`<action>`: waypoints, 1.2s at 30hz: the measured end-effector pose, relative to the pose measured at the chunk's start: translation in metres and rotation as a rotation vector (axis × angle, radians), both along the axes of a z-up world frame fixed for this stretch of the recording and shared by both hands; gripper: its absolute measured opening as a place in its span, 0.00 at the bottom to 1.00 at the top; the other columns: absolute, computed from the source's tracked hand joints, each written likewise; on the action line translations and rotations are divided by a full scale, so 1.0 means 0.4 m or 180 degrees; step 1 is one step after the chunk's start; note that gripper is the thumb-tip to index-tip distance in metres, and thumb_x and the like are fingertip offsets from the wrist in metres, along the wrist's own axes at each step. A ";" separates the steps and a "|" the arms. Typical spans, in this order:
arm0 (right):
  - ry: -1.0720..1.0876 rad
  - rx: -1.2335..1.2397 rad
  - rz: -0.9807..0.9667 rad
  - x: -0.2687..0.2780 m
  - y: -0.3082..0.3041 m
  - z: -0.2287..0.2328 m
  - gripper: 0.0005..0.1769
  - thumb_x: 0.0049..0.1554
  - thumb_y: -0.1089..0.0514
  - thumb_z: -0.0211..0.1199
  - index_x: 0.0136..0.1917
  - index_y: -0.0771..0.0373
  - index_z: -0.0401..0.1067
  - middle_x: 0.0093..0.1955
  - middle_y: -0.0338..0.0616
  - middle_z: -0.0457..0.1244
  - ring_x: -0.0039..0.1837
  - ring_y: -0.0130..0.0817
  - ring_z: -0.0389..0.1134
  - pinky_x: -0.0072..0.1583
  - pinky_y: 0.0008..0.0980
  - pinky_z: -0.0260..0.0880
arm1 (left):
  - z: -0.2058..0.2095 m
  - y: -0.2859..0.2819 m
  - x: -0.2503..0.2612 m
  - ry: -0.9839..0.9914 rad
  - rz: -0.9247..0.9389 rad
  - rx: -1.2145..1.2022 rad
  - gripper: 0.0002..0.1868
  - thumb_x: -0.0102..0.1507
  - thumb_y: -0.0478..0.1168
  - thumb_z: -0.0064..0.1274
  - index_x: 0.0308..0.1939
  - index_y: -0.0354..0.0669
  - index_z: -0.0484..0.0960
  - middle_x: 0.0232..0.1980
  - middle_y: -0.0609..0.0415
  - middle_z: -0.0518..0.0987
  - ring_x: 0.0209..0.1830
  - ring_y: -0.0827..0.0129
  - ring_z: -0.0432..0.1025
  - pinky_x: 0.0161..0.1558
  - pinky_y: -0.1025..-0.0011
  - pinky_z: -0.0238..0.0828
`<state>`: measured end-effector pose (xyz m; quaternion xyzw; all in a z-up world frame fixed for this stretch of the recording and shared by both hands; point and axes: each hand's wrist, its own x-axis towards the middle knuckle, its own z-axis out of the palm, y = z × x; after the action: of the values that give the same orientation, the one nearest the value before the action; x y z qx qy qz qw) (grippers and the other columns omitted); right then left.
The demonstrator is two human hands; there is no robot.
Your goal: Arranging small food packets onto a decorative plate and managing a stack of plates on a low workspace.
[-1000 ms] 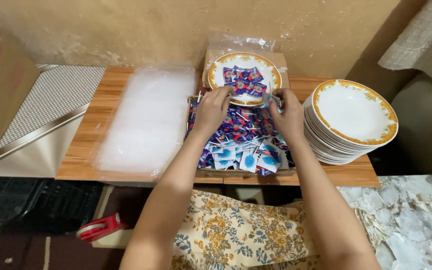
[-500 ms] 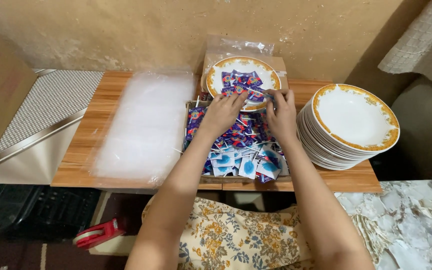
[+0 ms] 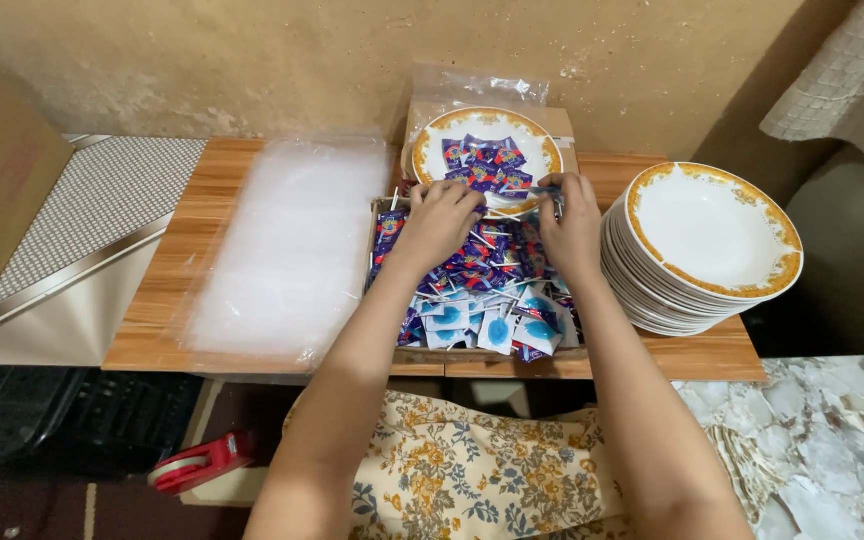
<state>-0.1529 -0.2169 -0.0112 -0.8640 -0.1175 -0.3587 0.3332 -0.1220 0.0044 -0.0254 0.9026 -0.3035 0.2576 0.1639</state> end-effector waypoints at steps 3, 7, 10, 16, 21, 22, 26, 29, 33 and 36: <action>-0.0043 -0.0048 0.0007 0.004 -0.005 -0.004 0.08 0.61 0.66 0.59 0.53 0.55 0.71 0.51 0.44 0.63 0.60 0.52 0.67 0.61 0.50 0.67 | -0.018 0.006 0.008 -0.0110 0.0047 -0.0030 0.12 0.71 0.44 0.45 0.57 0.51 0.79 0.53 0.52 0.78 0.59 0.56 0.71 0.59 0.48 0.55; 0.0026 -0.0021 0.0078 0.008 -0.008 -0.008 0.09 0.61 0.67 0.58 0.52 0.54 0.73 0.51 0.40 0.64 0.60 0.48 0.67 0.62 0.47 0.66 | -0.011 0.007 0.004 -0.0375 0.0089 -0.0015 0.11 0.71 0.41 0.45 0.55 0.51 0.80 0.50 0.54 0.78 0.57 0.58 0.71 0.57 0.48 0.54; 0.0225 -0.0085 0.0196 0.021 -0.006 -0.024 0.10 0.60 0.65 0.58 0.52 0.52 0.74 0.51 0.39 0.66 0.61 0.48 0.67 0.63 0.49 0.66 | -0.011 0.000 0.009 -0.0608 0.0239 -0.0049 0.09 0.68 0.40 0.50 0.50 0.53 0.83 0.49 0.55 0.79 0.55 0.61 0.71 0.55 0.50 0.54; 0.0178 -0.0036 0.0286 0.017 0.016 -0.016 0.09 0.60 0.63 0.61 0.52 0.52 0.76 0.52 0.44 0.67 0.58 0.53 0.70 0.59 0.51 0.70 | 0.009 -0.020 0.005 -0.1337 0.0240 -0.0279 0.11 0.64 0.33 0.51 0.45 0.54 0.85 0.42 0.60 0.78 0.53 0.65 0.67 0.52 0.53 0.52; 0.0207 0.0109 0.0203 0.044 0.013 -0.034 0.09 0.60 0.62 0.64 0.51 0.48 0.78 0.49 0.38 0.68 0.56 0.45 0.72 0.58 0.43 0.72 | -0.002 -0.033 0.017 -0.1443 0.0206 -0.0366 0.10 0.64 0.35 0.54 0.43 0.56 0.86 0.40 0.61 0.78 0.51 0.64 0.67 0.52 0.52 0.54; 0.0210 0.0110 0.0203 0.047 0.017 -0.032 0.09 0.60 0.62 0.64 0.51 0.48 0.78 0.49 0.38 0.68 0.56 0.45 0.72 0.58 0.43 0.72 | -0.008 -0.032 0.023 -0.1440 0.0206 -0.0365 0.10 0.64 0.35 0.54 0.43 0.56 0.86 0.40 0.61 0.78 0.51 0.64 0.67 0.52 0.52 0.54; 0.0078 0.0017 0.0113 0.056 0.027 -0.025 0.11 0.57 0.62 0.67 0.49 0.44 0.82 0.51 0.34 0.66 0.58 0.41 0.69 0.61 0.41 0.69 | -0.022 -0.032 0.038 -0.1353 0.0297 -0.0160 0.10 0.63 0.35 0.53 0.44 0.55 0.87 0.41 0.57 0.76 0.47 0.63 0.66 0.51 0.52 0.55; 0.0165 0.0137 0.0135 0.065 0.034 -0.038 0.11 0.57 0.62 0.68 0.49 0.45 0.82 0.52 0.37 0.66 0.57 0.43 0.69 0.60 0.42 0.70 | -0.024 -0.036 0.037 -0.1228 0.0343 -0.0114 0.11 0.63 0.36 0.53 0.46 0.54 0.87 0.42 0.56 0.73 0.46 0.62 0.65 0.50 0.51 0.55; 0.0373 0.0100 0.0121 0.043 0.057 -0.020 0.14 0.58 0.66 0.66 0.52 0.49 0.84 0.51 0.41 0.67 0.54 0.45 0.72 0.58 0.40 0.73 | -0.043 -0.035 0.040 -0.1021 0.0409 -0.0128 0.13 0.65 0.44 0.49 0.50 0.54 0.86 0.45 0.54 0.73 0.49 0.60 0.65 0.51 0.49 0.55; 0.0423 -0.0458 -0.0049 0.060 0.046 -0.055 0.10 0.62 0.58 0.64 0.54 0.46 0.81 0.54 0.35 0.66 0.60 0.37 0.69 0.71 0.47 0.56 | -0.056 -0.031 0.042 -0.1173 0.0402 -0.0254 0.17 0.67 0.48 0.45 0.55 0.55 0.83 0.48 0.53 0.78 0.52 0.59 0.69 0.50 0.50 0.57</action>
<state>-0.1289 -0.1984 -0.0332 -0.9084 -0.1139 -0.2939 0.2746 -0.1054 -0.0079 -0.0476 0.8502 -0.2607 0.4401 0.1247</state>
